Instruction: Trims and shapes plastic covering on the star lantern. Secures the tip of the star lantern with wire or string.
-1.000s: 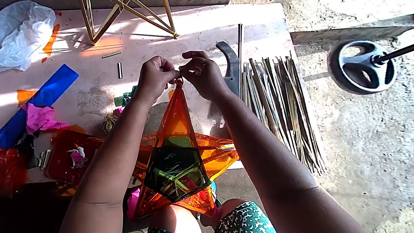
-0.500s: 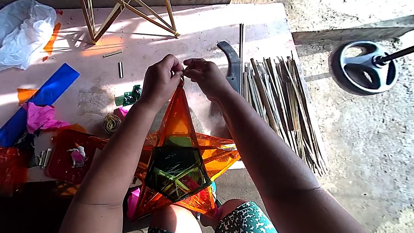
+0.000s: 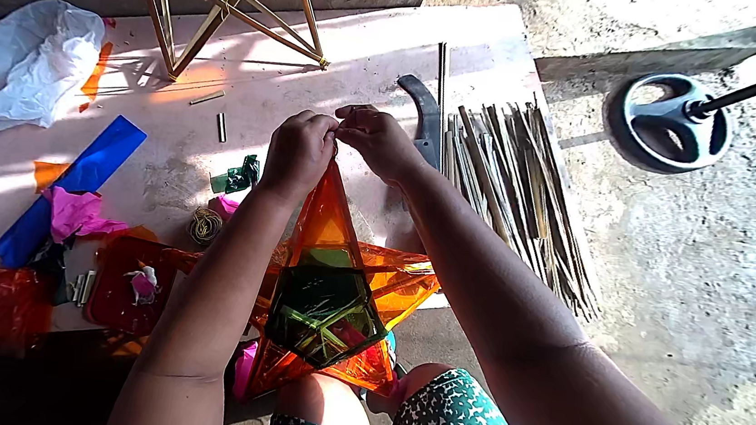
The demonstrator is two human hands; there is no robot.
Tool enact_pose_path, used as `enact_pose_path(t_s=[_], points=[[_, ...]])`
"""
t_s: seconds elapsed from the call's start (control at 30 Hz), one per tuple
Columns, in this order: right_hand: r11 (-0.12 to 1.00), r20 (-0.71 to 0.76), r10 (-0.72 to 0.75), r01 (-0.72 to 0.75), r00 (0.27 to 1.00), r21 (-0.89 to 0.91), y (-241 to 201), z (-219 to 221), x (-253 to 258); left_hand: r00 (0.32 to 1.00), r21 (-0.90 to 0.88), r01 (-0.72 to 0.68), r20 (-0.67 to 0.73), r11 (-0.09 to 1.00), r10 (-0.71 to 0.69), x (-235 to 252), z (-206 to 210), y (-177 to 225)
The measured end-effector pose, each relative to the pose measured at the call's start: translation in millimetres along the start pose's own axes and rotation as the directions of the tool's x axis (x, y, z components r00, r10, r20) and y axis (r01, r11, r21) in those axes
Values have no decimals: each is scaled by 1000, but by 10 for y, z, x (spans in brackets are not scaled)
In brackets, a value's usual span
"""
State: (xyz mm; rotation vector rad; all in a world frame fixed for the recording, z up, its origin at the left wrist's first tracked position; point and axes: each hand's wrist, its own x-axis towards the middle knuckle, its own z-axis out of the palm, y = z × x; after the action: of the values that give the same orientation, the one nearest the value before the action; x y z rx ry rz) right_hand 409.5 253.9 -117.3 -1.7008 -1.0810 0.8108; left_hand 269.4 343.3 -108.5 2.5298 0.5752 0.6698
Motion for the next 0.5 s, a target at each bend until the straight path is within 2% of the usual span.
enact_pose_path(t_s=[0.13, 0.23, 0.37, 0.5], points=[[996, 23, -35, 37, 999, -84, -35, -22, -8, 998, 102, 25, 60, 995, -31, 28, -28, 72], [987, 44, -81, 87, 996, -136, -72, -43, -6, 984, 160, 81, 144, 984, -104, 65, -61, 108], [957, 43, -178, 183, 983, -224, -67, -34, 13, 933, 53, 208, 289, 977, -214, 138, -123, 66], [876, -7, -298, 271, 954, -400, -61, 22, 20, 845, -49, 373, 429, 926, -318, 216, -183, 46]])
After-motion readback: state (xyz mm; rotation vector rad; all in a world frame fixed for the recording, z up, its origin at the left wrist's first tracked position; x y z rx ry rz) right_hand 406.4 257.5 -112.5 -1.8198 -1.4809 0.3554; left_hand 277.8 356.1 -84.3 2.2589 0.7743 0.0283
